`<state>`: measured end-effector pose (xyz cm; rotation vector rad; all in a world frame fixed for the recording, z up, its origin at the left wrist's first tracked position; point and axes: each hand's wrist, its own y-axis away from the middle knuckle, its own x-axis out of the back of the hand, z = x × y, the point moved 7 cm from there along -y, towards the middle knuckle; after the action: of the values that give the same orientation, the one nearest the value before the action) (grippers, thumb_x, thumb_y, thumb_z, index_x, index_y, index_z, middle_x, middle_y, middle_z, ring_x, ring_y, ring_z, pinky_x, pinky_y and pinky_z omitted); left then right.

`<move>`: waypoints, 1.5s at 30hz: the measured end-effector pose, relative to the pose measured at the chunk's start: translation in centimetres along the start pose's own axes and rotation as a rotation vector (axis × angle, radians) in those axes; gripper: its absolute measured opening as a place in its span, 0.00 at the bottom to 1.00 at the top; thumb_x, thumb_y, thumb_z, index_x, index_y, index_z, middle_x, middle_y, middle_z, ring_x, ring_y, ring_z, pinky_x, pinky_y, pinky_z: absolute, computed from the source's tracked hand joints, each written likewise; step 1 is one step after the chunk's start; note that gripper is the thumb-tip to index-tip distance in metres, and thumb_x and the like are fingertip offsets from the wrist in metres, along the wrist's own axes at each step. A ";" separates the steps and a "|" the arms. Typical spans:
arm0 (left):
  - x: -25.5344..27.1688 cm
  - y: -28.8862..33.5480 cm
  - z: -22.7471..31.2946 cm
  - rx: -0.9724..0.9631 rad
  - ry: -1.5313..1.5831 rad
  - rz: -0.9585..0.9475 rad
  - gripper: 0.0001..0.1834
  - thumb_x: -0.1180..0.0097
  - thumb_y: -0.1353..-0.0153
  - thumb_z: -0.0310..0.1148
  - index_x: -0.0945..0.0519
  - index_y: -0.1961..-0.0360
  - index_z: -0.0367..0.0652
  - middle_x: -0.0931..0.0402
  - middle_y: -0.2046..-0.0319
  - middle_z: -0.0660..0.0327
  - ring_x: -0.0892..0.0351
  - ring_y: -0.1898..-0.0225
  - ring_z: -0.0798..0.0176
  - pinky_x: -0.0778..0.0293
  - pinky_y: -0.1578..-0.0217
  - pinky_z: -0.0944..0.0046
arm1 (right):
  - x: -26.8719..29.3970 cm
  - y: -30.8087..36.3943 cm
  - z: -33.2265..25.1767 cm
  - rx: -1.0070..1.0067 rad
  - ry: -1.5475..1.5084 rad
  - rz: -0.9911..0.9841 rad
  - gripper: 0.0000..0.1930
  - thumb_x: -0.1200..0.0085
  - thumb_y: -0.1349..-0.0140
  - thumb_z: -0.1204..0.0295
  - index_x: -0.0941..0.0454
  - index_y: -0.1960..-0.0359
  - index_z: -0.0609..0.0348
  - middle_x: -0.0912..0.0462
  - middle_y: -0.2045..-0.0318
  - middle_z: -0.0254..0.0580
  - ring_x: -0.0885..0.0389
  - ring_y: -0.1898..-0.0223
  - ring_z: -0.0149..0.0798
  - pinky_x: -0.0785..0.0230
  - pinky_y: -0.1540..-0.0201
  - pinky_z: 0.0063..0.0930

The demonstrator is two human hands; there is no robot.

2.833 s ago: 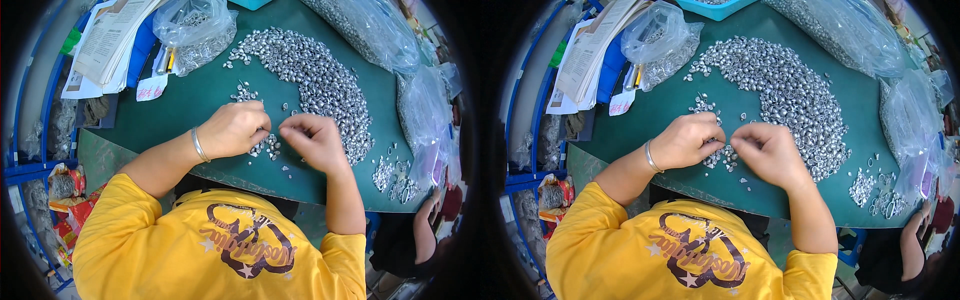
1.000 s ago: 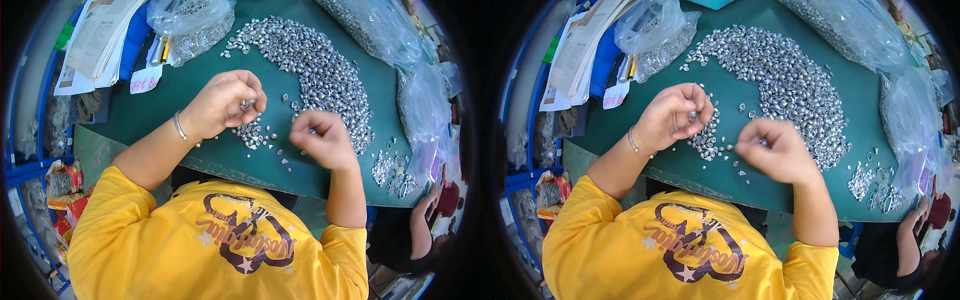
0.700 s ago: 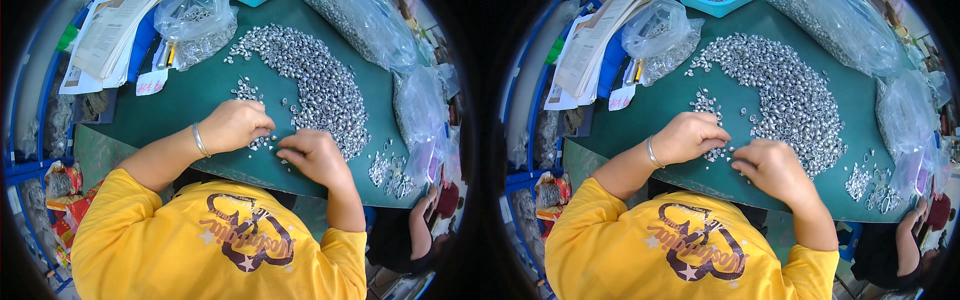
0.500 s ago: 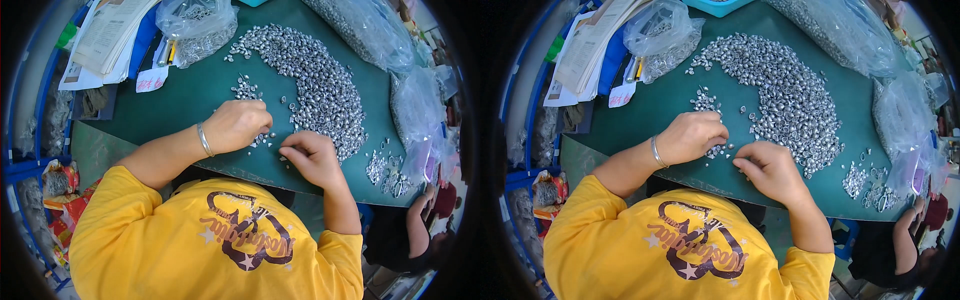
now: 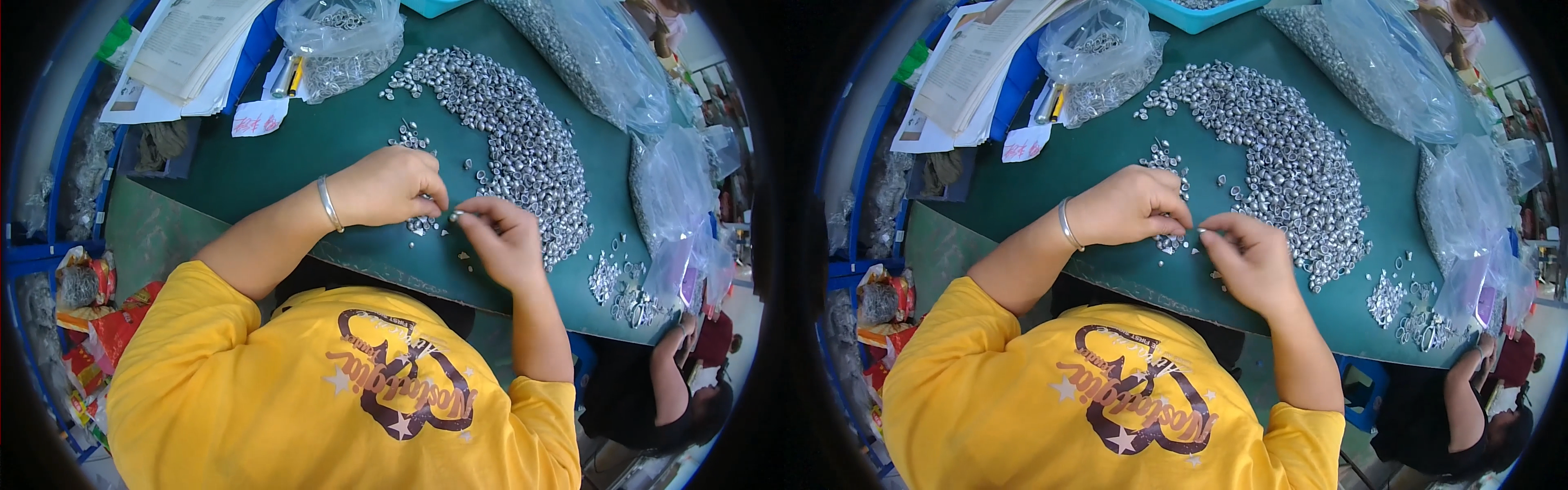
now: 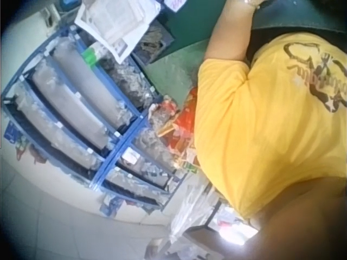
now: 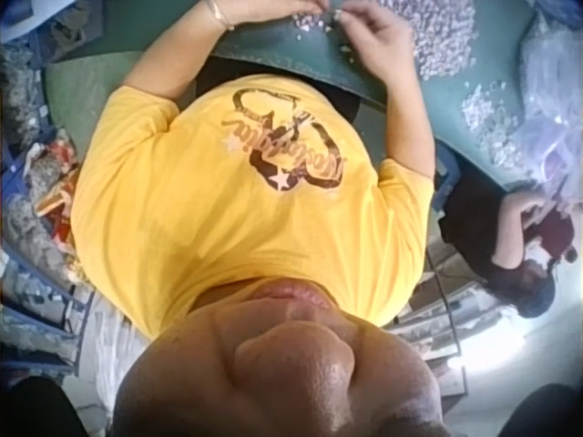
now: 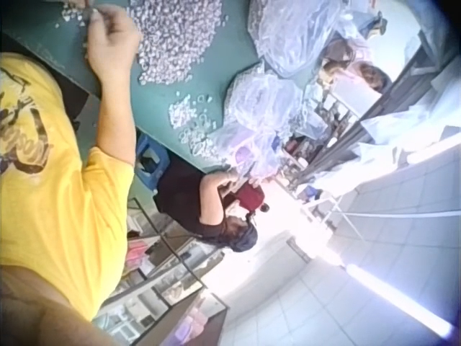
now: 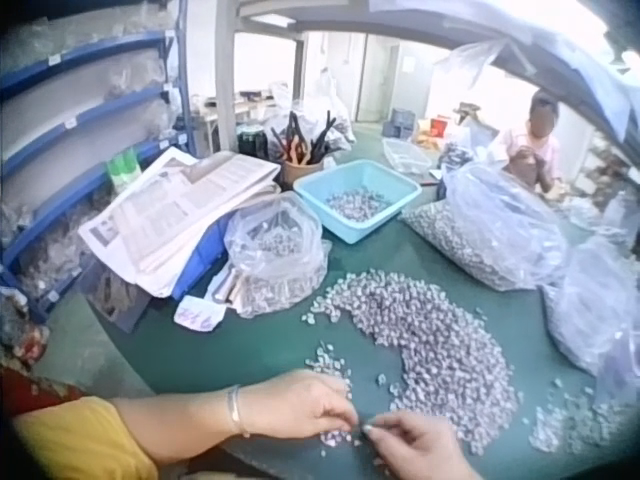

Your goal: The person sorts through a pile of small metal components by hand, picking up individual pieces, turning them over, and placing them into a separate plastic bag.

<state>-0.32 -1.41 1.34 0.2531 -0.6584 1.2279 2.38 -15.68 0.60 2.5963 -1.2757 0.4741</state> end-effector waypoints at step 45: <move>-0.3 5.9 0.6 0.109 -0.140 0.311 0.03 0.41 0.52 0.28 0.21 0.74 0.43 0.31 0.77 0.59 0.27 0.73 0.55 0.30 0.72 0.61 | -4.7 -0.6 -3.6 0.400 0.542 -0.110 0.06 0.42 0.53 0.78 0.20 0.71 0.58 0.28 0.83 0.42 0.27 0.80 0.43 0.34 0.78 0.32</move>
<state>-6.02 0.06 0.65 0.3383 -0.7733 1.5573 -0.51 -10.73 2.17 2.5313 -0.9165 1.4162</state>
